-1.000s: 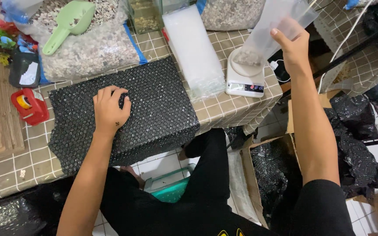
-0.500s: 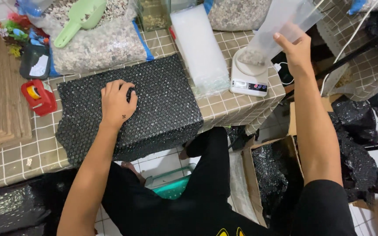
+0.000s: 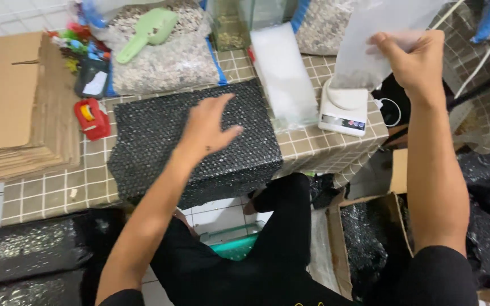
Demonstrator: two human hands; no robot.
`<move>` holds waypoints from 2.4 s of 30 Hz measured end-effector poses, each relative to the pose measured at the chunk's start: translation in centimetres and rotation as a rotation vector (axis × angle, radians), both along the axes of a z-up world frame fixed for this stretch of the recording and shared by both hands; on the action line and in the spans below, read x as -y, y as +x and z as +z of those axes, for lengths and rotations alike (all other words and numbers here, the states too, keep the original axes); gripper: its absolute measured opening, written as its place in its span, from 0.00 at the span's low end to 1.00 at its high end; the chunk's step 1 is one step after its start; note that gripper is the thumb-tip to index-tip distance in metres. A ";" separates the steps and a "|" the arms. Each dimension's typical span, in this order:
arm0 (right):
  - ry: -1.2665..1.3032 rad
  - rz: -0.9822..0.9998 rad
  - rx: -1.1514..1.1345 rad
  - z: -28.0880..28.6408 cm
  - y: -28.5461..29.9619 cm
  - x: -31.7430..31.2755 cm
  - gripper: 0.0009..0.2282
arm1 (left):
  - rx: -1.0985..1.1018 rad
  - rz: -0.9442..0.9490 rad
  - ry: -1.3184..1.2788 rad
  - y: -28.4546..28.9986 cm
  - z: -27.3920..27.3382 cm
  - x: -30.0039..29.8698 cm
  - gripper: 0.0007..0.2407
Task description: Filling small plastic bags with aquarium gravel using a scoop and weighing them on a digital scale.
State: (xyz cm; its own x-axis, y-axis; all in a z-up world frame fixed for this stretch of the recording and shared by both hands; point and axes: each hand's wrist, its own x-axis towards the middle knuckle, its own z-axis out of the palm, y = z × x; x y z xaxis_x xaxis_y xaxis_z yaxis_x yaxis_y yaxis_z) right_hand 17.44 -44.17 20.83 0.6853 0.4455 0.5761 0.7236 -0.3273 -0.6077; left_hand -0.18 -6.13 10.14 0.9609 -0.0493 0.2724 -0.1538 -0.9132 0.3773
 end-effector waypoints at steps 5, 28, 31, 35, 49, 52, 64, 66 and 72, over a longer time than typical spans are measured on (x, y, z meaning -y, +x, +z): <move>0.022 0.169 -0.081 3.1 -4.7 -6.1 0.08 | -0.113 -0.238 -0.668 -0.6 6.1 4.7 0.52; 0.575 0.200 -1.011 -20.3 -7.6 -28.3 0.11 | -0.435 0.107 -1.911 3.3 2.4 -8.2 0.15; 0.406 0.262 -0.759 -22.8 -9.4 -28.7 0.07 | -0.426 0.181 -1.953 3.9 6.0 -8.8 0.15; 0.326 0.301 -0.616 -23.3 -10.2 -28.7 0.04 | -0.331 0.295 -2.034 6.3 7.6 -10.9 0.20; 0.281 0.290 -0.680 -20.9 -10.4 -28.1 0.05 | -0.348 0.073 -2.120 12.3 5.7 -17.1 0.26; 0.291 0.301 -0.675 -21.2 -10.2 -28.0 0.05 | -0.378 -0.068 -2.160 13.9 5.1 -18.1 0.27; 0.285 0.300 -0.656 -21.2 -10.2 -28.0 0.05 | -0.388 -0.200 -2.121 14.5 5.1 -19.1 0.22; 0.286 0.296 -0.657 -21.1 -10.3 -28.0 0.05 | -0.383 -0.205 -2.095 13.9 5.3 -18.9 0.24; 0.306 0.322 -0.646 -20.8 -10.6 -28.0 0.05 | -0.348 -0.137 -2.037 10.8 7.2 -17.3 0.27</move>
State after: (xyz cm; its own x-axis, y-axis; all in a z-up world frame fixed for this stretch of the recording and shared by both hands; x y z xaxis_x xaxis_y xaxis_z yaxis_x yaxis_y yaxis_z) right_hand 6.85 -16.12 0.01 0.7903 0.5651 0.2367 0.2268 0.0891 -0.9699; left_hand 10.66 11.19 17.31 0.9902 -0.0386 -0.1344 0.1158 0.7656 0.6328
